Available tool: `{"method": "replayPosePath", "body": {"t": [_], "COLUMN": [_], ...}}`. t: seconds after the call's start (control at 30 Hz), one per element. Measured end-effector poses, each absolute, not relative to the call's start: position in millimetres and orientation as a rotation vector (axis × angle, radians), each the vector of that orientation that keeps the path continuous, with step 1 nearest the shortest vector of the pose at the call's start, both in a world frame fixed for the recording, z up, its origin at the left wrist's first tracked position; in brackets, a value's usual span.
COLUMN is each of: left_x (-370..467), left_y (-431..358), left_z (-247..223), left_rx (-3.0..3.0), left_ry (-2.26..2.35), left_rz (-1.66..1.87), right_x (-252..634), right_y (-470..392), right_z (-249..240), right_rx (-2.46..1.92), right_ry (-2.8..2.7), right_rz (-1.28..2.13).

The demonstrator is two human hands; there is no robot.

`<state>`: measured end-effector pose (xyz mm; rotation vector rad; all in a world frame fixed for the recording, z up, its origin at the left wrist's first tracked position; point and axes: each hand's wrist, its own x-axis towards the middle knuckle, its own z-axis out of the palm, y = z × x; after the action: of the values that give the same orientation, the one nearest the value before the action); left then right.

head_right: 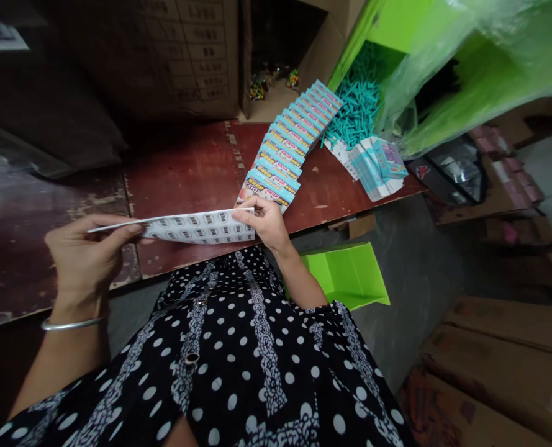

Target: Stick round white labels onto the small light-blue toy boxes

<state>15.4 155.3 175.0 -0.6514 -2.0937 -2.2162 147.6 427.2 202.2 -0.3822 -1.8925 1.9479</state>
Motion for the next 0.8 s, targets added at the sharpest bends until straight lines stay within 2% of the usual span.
{"method": "replayPosePath", "body": {"t": [0.5,0.67,0.8], "left_x": [12,10,7], "left_y": [152,152,153], "left_z": [174,181,186], "left_rx": [-0.496,-0.489,-0.528], "left_ry": [-2.177,-2.205,-2.208], "left_rz": [-2.414,-2.272,-2.215], "right_x": [148,154,161], "right_y": [425,435,441], "right_z": [202,205,210], "right_rx": [-0.402,-0.334,-0.283], "right_ry": [-2.019,-2.099,-2.155], "right_rz": [1.846,1.893,1.792]}}
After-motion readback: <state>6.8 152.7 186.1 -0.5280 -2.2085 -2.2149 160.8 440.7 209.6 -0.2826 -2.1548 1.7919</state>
